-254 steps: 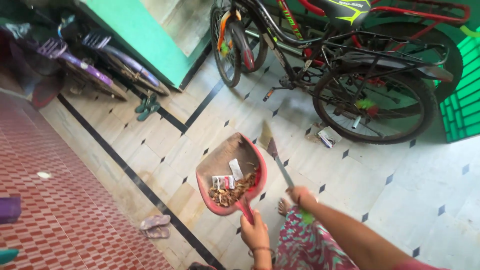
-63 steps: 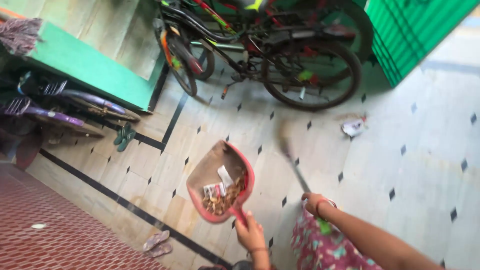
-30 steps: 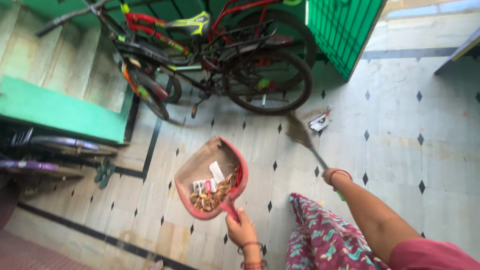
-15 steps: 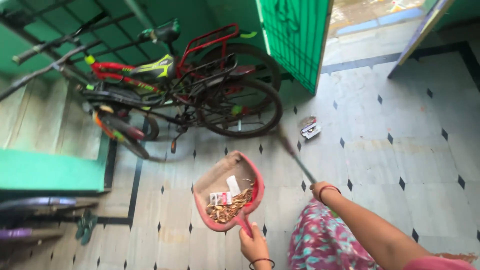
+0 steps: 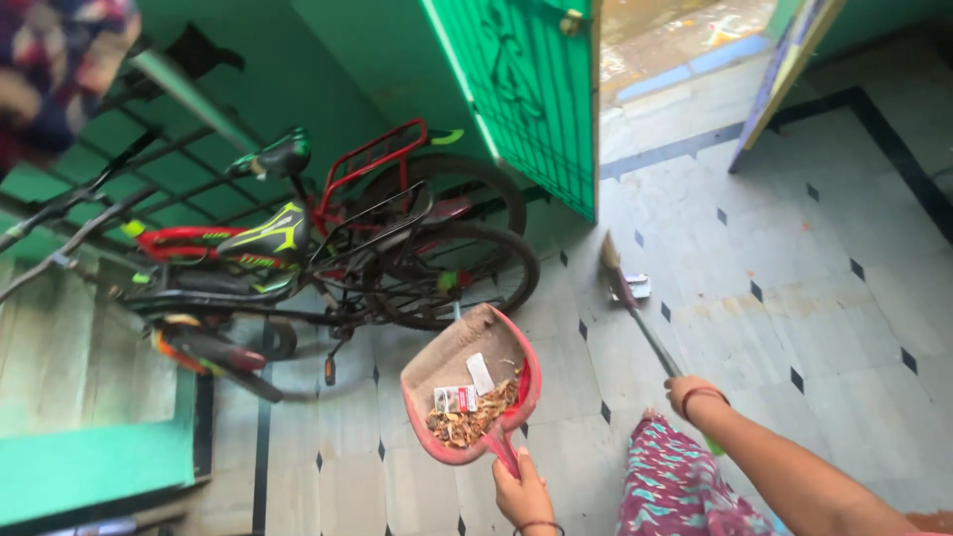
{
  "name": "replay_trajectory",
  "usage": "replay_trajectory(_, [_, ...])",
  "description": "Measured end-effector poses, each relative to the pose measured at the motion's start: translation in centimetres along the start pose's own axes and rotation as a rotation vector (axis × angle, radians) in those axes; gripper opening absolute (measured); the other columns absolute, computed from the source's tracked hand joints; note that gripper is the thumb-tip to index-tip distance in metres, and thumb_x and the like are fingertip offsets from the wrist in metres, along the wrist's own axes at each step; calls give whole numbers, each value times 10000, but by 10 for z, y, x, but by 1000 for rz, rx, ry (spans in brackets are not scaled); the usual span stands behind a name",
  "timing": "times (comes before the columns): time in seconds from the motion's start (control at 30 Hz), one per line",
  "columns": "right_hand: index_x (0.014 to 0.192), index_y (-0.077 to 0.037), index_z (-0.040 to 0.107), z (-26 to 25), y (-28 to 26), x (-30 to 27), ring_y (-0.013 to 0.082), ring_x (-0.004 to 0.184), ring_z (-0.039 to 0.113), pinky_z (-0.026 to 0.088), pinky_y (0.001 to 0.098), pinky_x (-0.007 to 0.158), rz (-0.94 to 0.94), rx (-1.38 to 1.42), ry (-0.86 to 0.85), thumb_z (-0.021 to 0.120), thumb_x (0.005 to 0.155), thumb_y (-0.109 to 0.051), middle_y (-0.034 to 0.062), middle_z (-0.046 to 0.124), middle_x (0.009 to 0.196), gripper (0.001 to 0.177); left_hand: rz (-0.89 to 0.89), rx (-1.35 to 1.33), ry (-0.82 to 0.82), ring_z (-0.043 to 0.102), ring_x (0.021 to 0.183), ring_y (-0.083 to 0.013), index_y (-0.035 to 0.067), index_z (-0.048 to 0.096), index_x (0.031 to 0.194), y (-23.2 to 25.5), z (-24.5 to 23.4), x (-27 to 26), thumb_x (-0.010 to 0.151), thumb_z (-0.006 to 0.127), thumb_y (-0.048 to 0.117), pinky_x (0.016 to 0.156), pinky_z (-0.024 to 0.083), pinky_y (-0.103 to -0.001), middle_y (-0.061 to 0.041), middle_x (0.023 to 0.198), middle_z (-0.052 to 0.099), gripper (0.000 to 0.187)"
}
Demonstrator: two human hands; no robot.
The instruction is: Sweep the stairs and the floor area at the bottom using a broom and dustpan.
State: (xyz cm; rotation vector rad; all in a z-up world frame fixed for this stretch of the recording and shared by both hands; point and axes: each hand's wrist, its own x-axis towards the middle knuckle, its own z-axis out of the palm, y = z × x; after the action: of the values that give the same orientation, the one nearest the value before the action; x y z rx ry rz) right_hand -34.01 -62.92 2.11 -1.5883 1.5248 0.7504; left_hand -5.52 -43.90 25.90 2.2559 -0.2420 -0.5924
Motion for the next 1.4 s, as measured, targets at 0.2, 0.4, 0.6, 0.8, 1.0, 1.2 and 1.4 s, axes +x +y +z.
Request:
replay_trajectory(0.2, [1453, -393, 564, -18, -6, -79, 271, 1302, 636, 523, 418, 1094, -6, -153, -49, 499, 1028, -303, 70, 635, 1427, 439, -10, -72, -72, 642, 435, -223, 16, 616, 990, 47, 30, 23, 894, 704, 357, 416, 517, -371, -129, 633, 672, 365])
replay_trajectory(0.4, [1301, -257, 743, -42, 37, -16, 252, 1228, 685, 537, 388, 1041, 275, 17, 19, 554, 993, -524, 72, 717, 1342, 449, 75, -112, -104, 604, 420, -210, 24, 623, 993, 87, 45, 34, 889, 712, 314, 404, 498, -362, -95, 621, 645, 320])
replay_trajectory(0.6, [1325, -279, 725, -111, 53, -13, 261, 1192, 721, 575, 424, 990, 280, -28, 105, 461, 1049, -441, 68, 746, 1323, 416, 115, -48, -131, 625, 425, -201, 23, 618, 995, 103, 54, 40, 907, 696, 317, 421, 505, -357, -96, 616, 654, 317])
replay_trajectory(0.8, [1455, -443, 549, -72, 65, -46, 263, 1271, 658, 545, 428, 1059, 85, -202, 29, 447, 1045, -361, 34, 654, 1401, 431, 93, -78, -139, 625, 428, -203, 14, 600, 980, 95, 68, 50, 904, 693, 320, 418, 506, -363, -103, 615, 651, 329])
replay_trajectory(1.0, [1357, -327, 680, -98, 135, -27, 221, 1292, 650, 533, 384, 1066, 208, -329, 3, 495, 1029, -504, 17, 677, 1391, 416, 64, -32, -170, 620, 420, -215, 24, 601, 965, 106, 74, 50, 904, 690, 320, 423, 500, -378, -116, 592, 649, 315])
replay_trajectory(1.2, [1280, -290, 744, -159, 117, -24, 225, 1230, 708, 601, 403, 1003, 240, -358, 81, 464, 1018, -366, 4, 728, 1343, 390, 125, 14, -195, 641, 421, -217, 23, 608, 952, 108, 90, 43, 903, 701, 338, 444, 516, -373, -119, 590, 663, 332])
replay_trajectory(1.4, [1208, -153, 780, -81, 127, 0, 331, 1158, 721, 553, 442, 1021, 319, 136, 231, 415, 999, -599, 138, 751, 1269, 614, 193, 6, -213, 647, 421, -204, 23, 610, 938, 112, 111, 43, 894, 704, 330, 442, 515, -357, -83, 628, 695, 325])
